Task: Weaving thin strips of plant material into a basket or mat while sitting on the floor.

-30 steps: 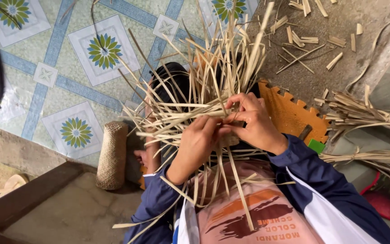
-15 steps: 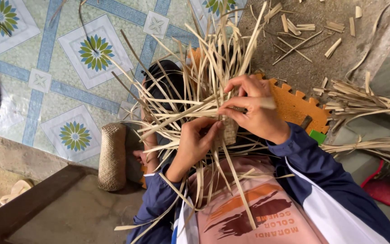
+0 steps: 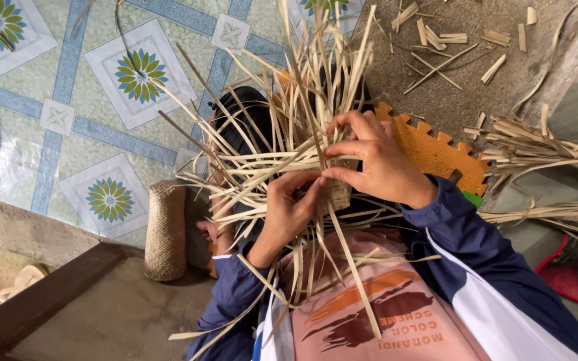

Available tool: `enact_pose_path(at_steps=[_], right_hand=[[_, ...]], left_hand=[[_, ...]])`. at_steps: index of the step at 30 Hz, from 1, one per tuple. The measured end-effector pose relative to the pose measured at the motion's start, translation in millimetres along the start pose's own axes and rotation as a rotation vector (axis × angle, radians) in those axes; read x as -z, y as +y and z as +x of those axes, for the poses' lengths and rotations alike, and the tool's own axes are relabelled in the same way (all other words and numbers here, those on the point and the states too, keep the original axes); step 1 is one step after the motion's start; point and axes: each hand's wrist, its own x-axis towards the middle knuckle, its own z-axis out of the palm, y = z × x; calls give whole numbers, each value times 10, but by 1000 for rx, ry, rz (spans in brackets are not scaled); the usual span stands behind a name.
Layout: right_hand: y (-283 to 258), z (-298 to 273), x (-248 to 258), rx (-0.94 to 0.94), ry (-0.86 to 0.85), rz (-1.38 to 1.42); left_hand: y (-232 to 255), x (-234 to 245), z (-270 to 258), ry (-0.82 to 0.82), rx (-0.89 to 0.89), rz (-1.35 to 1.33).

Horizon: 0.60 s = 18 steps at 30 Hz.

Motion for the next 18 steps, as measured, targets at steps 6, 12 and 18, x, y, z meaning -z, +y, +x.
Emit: enact_pose_path(at_steps=[6,12,18], right_hand=[[157,-5,-124,20,79,92],[206,3,-214,105,171,99],[70,-226,-253,192,352,-83]], left_hand=[[80,1,24,-35,-6,-44],[107,36,38,-58,-3,-38],[5,74,40,-89,143,-170]])
